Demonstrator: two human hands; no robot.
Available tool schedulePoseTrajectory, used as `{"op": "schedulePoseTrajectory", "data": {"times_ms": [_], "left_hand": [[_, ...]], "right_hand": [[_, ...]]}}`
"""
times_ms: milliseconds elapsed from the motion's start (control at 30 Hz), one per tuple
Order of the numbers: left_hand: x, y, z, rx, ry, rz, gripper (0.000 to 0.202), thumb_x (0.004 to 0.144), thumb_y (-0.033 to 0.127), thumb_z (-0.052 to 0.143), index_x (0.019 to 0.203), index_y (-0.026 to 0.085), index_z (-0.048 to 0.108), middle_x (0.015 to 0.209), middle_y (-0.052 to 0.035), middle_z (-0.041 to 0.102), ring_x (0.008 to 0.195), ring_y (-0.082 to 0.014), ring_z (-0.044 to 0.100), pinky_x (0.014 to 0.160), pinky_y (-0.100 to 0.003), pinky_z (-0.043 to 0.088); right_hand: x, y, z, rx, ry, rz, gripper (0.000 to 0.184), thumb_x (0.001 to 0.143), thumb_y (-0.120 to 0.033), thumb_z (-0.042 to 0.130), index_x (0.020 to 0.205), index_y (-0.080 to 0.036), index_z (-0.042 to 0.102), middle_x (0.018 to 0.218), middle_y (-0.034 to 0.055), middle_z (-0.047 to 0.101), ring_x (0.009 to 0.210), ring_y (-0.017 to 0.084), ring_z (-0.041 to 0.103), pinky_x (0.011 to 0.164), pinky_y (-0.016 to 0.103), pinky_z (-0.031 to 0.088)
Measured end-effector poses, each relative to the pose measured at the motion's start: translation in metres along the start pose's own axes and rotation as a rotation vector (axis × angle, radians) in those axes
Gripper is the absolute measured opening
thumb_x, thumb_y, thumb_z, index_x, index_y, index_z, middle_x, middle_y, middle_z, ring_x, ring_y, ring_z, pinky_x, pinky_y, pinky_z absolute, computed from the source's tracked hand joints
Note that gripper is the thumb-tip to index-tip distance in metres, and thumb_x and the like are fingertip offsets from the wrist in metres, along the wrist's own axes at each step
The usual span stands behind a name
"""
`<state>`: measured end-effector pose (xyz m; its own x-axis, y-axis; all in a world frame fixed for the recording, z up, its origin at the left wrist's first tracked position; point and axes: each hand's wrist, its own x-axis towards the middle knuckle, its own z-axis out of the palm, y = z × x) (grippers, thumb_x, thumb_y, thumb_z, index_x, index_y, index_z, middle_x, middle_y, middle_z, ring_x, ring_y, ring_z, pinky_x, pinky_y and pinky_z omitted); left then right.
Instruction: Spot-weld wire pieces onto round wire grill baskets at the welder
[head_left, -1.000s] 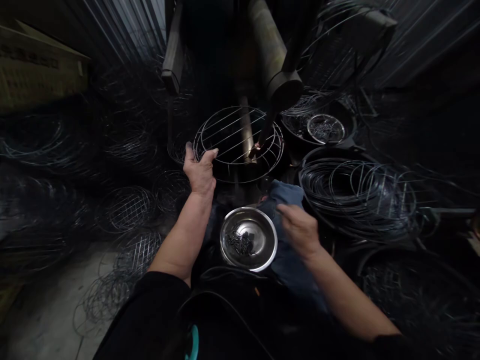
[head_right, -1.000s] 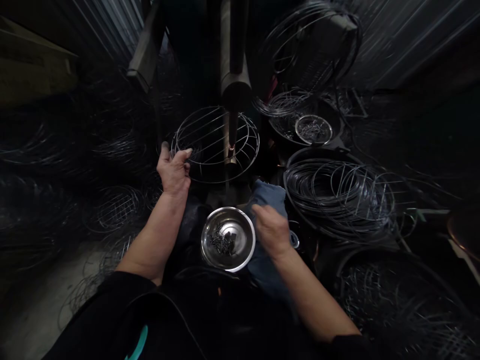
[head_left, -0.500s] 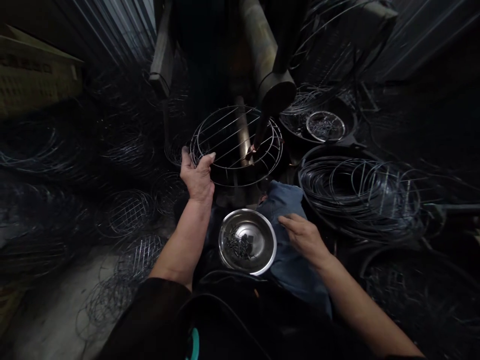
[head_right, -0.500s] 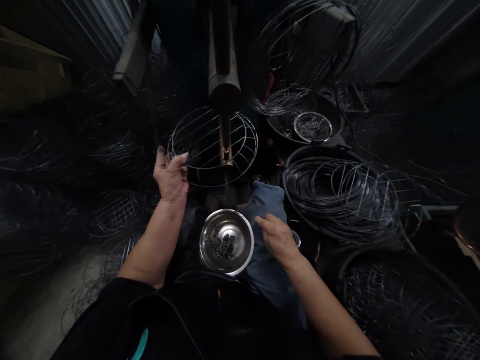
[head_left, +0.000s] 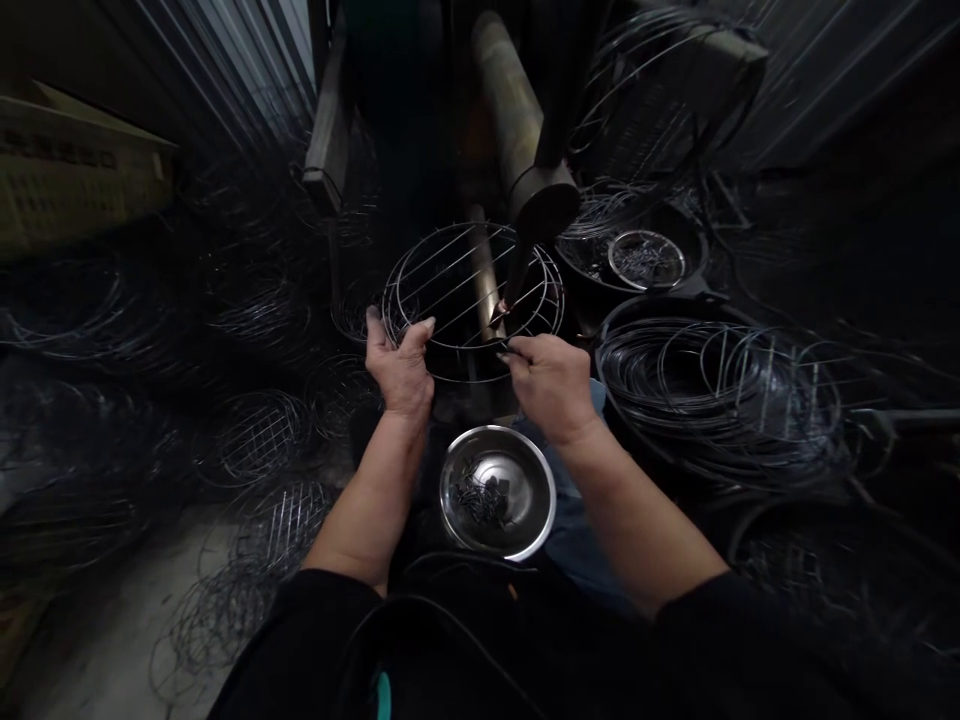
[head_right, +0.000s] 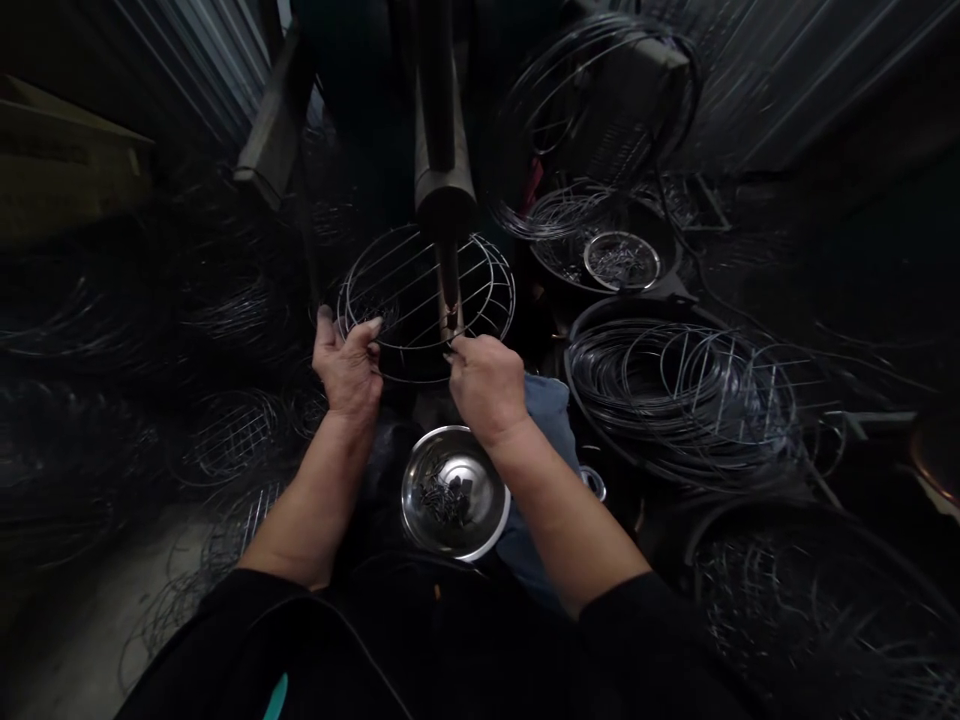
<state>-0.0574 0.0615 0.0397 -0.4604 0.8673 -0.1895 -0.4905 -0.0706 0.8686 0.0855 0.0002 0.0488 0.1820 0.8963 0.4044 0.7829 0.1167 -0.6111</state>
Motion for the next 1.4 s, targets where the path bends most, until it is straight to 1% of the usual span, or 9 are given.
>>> {"op": "schedulePoseTrajectory", "data": {"times_ms": [100,200,300,500,700,900,1067,1300,1400], "left_hand": [[0.003,0.001,0.001,-0.064,-0.026,0.034,0.09,0.058,0.001,0.073,0.142,0.017,0.044,0.108,-0.0011,0.061,0.063,-0.0016,0.052,0.046,-0.014,0.037],[0.008,0.001,0.002,-0.061,-0.02,0.034,0.088,0.057,0.002,0.073,0.14,0.018,0.046,0.102,0.0007,0.06,0.061,-0.0015,0.051,0.046,-0.015,0.037],[0.013,0.0,0.003,-0.044,-0.024,0.042,0.083,0.058,0.004,0.074,0.136,0.018,0.05,0.101,0.001,0.061,0.059,-0.0011,0.049,0.047,-0.016,0.036],[0.019,0.0,0.005,-0.03,-0.058,0.075,0.079,0.058,0.005,0.074,0.133,0.021,0.054,0.101,0.0012,0.062,0.061,-0.0021,0.049,0.048,-0.016,0.036],[0.017,-0.001,0.007,-0.033,-0.06,0.038,0.081,0.055,0.004,0.074,0.132,0.022,0.055,0.103,0.001,0.06,0.061,-0.0018,0.05,0.046,-0.015,0.035],[0.017,-0.001,0.009,-0.046,-0.072,0.005,0.084,0.055,0.003,0.074,0.134,0.021,0.054,0.103,0.0003,0.06,0.056,-0.0004,0.047,0.044,-0.015,0.035],[0.02,0.001,0.014,-0.032,-0.067,-0.028,0.084,0.055,0.003,0.074,0.134,0.022,0.055,0.105,-0.0008,0.061,0.056,-0.0006,0.048,0.043,-0.016,0.035],[0.023,-0.003,0.015,-0.016,-0.071,-0.015,0.083,0.056,0.005,0.074,0.135,0.019,0.052,0.121,-0.005,0.06,0.058,-0.0007,0.05,0.043,-0.015,0.037],[0.023,-0.003,0.015,-0.008,-0.062,-0.028,0.081,0.058,0.005,0.073,0.135,0.021,0.053,0.119,-0.0041,0.061,0.057,-0.0003,0.049,0.044,-0.015,0.036]], "right_hand": [[0.0,0.003,0.011,0.16,0.046,0.069,0.015,0.078,-0.015,0.06,0.076,-0.021,0.074,0.068,0.0029,0.066,0.064,0.016,0.062,0.064,0.029,0.049],[-0.002,0.005,0.016,0.366,0.082,0.21,0.016,0.079,-0.021,0.06,0.085,-0.019,0.075,0.068,0.0021,0.067,0.055,0.015,0.062,0.058,0.028,0.051],[0.002,0.001,0.018,0.507,0.086,0.335,0.017,0.078,-0.026,0.063,0.085,-0.016,0.075,0.063,0.0015,0.067,0.049,0.014,0.062,0.052,0.027,0.051],[0.014,-0.01,0.019,0.669,0.053,0.472,0.021,0.073,-0.029,0.066,0.084,-0.013,0.075,0.054,0.0003,0.064,0.043,0.015,0.062,0.039,0.022,0.046],[-0.001,0.004,0.029,0.598,0.162,0.358,0.021,0.076,-0.029,0.066,0.088,-0.015,0.075,0.081,0.0056,0.074,0.054,0.014,0.067,0.05,0.026,0.055],[-0.013,0.019,0.037,0.552,0.21,0.29,0.018,0.08,-0.031,0.066,0.089,-0.017,0.073,0.07,0.0027,0.07,0.061,0.017,0.069,0.056,0.028,0.057],[-0.009,0.02,0.036,0.51,0.223,0.243,0.015,0.082,-0.03,0.064,0.087,-0.018,0.072,0.07,0.0014,0.069,0.06,0.016,0.068,0.058,0.029,0.057],[-0.004,0.02,0.037,0.494,0.261,0.161,0.011,0.082,-0.024,0.064,0.085,-0.018,0.072,0.066,0.0002,0.066,0.058,0.016,0.066,0.059,0.03,0.055],[-0.003,0.018,0.037,0.474,0.278,0.158,0.011,0.082,-0.025,0.064,0.084,-0.018,0.072,0.064,-0.0002,0.065,0.057,0.016,0.066,0.058,0.03,0.055]]}}
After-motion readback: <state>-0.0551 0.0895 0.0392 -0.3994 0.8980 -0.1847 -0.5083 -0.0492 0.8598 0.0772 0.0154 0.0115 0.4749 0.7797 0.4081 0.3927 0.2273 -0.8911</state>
